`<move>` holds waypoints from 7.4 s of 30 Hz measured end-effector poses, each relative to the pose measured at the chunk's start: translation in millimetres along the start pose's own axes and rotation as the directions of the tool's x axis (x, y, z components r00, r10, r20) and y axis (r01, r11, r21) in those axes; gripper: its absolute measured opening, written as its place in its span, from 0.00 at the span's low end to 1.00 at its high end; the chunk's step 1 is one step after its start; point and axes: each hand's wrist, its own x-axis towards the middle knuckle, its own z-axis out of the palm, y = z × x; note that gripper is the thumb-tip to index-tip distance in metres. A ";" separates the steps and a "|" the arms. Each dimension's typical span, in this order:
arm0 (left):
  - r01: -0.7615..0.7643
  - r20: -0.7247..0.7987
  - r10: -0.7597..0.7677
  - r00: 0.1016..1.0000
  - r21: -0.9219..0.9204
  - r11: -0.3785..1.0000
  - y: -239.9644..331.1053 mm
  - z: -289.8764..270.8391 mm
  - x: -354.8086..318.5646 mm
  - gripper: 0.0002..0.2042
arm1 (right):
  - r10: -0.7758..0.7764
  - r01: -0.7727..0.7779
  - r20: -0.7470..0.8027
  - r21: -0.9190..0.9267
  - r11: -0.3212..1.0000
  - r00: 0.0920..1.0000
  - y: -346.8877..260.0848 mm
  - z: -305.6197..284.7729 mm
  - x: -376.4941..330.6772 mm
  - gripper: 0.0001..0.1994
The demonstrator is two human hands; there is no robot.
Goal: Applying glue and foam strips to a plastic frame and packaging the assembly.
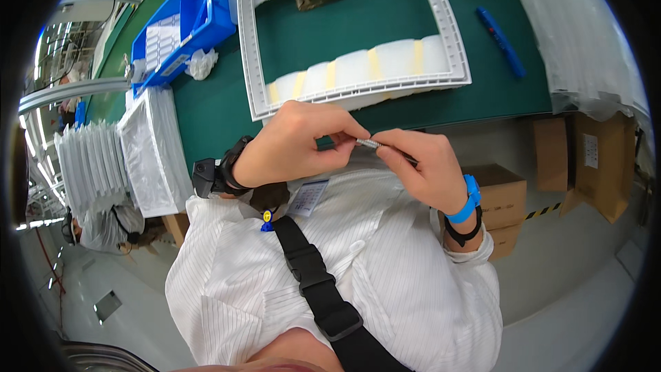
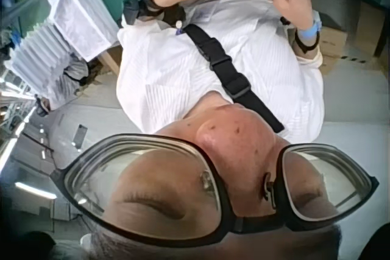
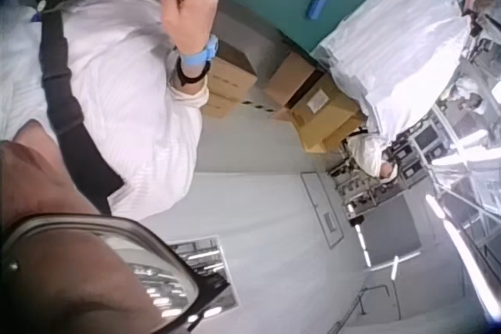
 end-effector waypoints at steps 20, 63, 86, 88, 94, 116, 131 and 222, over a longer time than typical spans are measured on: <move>0.228 -0.057 -0.251 0.966 -0.257 0.939 -9.7 59.6 -63.7 0.05 | -0.228 0.227 0.284 0.036 0.973 0.931 30.5 32.8 -9.9 0.04; 0.260 -0.202 -0.428 0.881 -0.549 0.794 1.7 13.3 -41.2 0.06 | -0.254 0.192 0.269 0.239 0.952 0.929 31.0 42.0 -34.3 0.05; 0.200 -0.497 0.036 0.867 0.413 0.889 -37.4 29.3 12.6 0.05 | -0.237 0.166 0.193 0.325 0.931 0.952 42.5 39.4 -34.6 0.05; 0.217 -0.495 0.015 0.869 0.409 0.887 -38.3 29.7 12.7 0.04 | -0.227 0.154 0.192 0.332 0.930 0.955 43.6 39.5 -34.1 0.05; 0.197 -0.485 0.047 0.873 0.440 0.876 -35.2 30.4 10.9 0.05 | -0.212 0.134 0.204 0.342 0.930 0.956 43.2 40.1 -34.1 0.04; 0.179 -0.550 0.157 0.820 0.508 0.843 -37.5 40.9 8.7 0.06 | -0.229 0.165 0.143 0.359 0.919 0.963 45.2 48.2 -37.3 0.05; 0.140 -0.511 0.248 0.823 0.606 0.783 -42.9 43.4 6.5 0.06 | -0.210 0.159 0.139 0.312 0.937 0.968 43.5 44.1 -27.1 0.06; 0.494 -0.511 -0.261 0.819 0.395 0.775 -84.4 -133.2 -22.4 0.07 | -0.084 0.074 0.106 0.090 0.993 0.991 50.1 54.7 -7.9 0.05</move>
